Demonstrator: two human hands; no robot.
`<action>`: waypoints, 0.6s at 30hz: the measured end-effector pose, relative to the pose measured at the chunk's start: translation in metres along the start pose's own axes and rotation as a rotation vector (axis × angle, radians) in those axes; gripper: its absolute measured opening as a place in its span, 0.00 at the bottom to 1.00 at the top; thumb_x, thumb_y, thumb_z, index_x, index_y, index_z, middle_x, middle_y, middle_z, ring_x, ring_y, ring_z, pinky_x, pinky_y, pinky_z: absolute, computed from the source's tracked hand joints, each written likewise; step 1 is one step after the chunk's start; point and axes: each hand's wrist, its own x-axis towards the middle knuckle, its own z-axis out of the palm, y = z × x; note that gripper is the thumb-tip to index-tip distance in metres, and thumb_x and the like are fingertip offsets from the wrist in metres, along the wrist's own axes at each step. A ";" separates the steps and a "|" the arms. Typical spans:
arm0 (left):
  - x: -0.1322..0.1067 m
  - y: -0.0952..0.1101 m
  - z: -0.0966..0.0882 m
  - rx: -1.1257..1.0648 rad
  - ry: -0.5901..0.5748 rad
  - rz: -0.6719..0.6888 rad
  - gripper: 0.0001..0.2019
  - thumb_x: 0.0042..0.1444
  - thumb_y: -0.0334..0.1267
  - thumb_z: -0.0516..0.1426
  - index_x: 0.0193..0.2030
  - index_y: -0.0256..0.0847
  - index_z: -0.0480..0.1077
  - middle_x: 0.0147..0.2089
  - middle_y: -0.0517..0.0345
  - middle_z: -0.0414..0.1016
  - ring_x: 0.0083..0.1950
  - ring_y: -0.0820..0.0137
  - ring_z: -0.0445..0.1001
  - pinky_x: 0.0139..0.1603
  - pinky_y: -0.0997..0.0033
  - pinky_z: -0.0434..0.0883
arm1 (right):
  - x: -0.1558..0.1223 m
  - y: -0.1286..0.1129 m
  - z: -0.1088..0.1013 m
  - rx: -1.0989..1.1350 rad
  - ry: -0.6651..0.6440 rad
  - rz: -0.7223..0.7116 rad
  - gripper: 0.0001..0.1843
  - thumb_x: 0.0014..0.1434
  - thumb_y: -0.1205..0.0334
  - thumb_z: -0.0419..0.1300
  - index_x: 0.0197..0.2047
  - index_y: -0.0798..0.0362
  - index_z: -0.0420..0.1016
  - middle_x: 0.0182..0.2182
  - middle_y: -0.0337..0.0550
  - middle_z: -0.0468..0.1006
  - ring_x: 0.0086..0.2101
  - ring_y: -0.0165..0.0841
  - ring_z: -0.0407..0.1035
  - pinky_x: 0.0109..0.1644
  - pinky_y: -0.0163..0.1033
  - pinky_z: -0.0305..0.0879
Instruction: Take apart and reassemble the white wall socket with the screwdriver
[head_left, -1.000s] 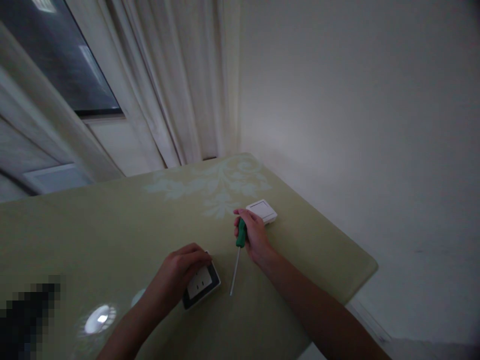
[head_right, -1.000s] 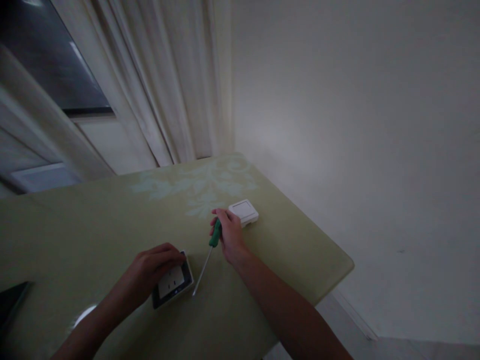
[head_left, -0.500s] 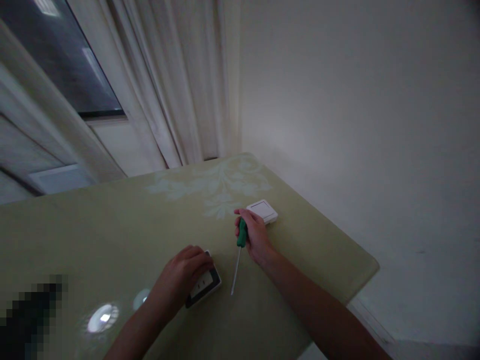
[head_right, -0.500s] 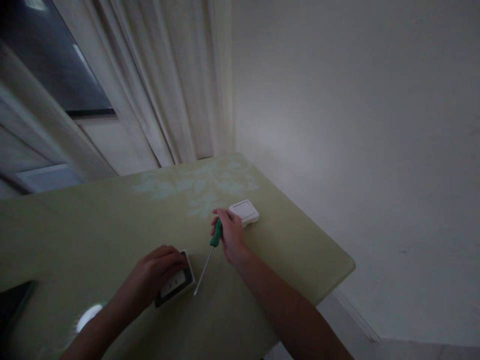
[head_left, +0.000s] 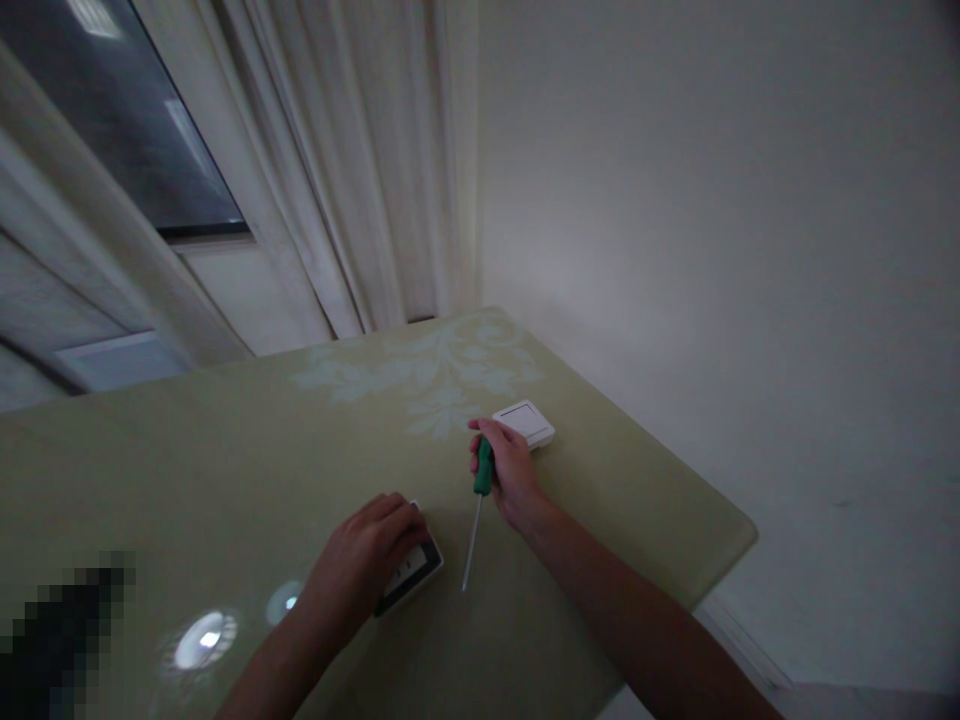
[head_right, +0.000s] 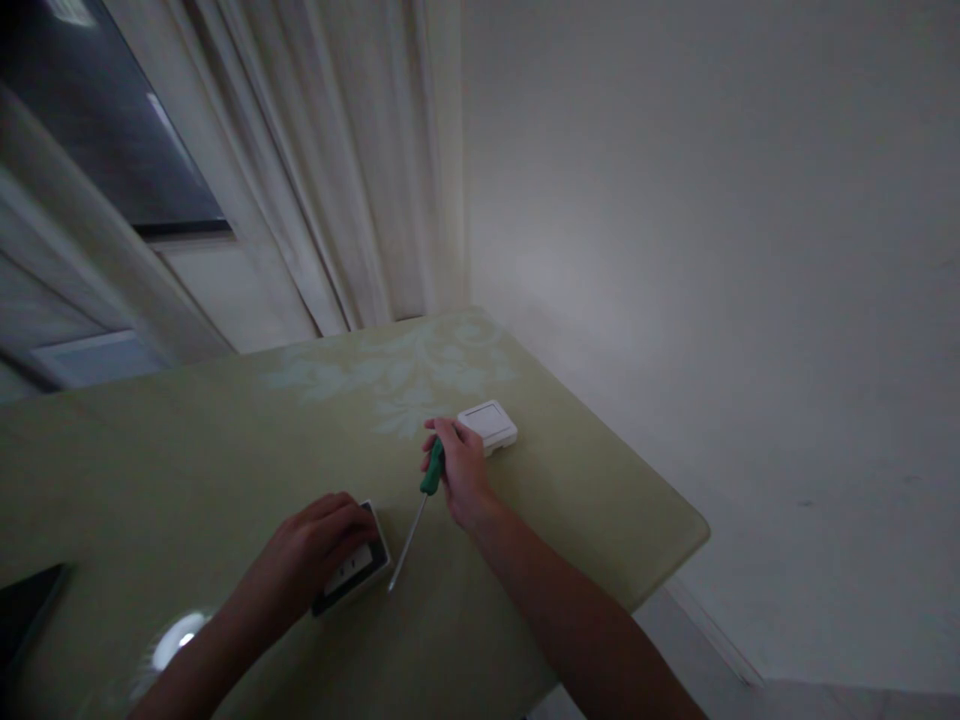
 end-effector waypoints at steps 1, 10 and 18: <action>0.000 0.000 0.000 -0.004 -0.003 -0.011 0.10 0.71 0.35 0.58 0.40 0.47 0.81 0.41 0.56 0.82 0.43 0.61 0.82 0.46 0.64 0.75 | 0.000 0.000 0.000 0.000 0.001 0.000 0.24 0.51 0.44 0.75 0.40 0.56 0.83 0.23 0.34 0.77 0.17 0.25 0.68 0.17 0.29 0.61; 0.004 -0.003 0.005 -0.101 0.021 -0.079 0.09 0.68 0.38 0.61 0.36 0.46 0.81 0.39 0.55 0.81 0.43 0.61 0.81 0.46 0.64 0.74 | 0.000 0.001 0.001 0.000 0.008 0.001 0.25 0.49 0.44 0.75 0.39 0.56 0.83 0.23 0.33 0.77 0.17 0.25 0.68 0.16 0.29 0.61; 0.007 -0.007 0.006 -0.117 0.037 -0.052 0.09 0.65 0.36 0.65 0.32 0.45 0.79 0.36 0.58 0.79 0.39 0.63 0.80 0.42 0.66 0.73 | 0.002 0.001 0.000 -0.003 0.010 0.000 0.25 0.48 0.43 0.75 0.38 0.56 0.83 0.22 0.33 0.76 0.17 0.25 0.67 0.16 0.29 0.59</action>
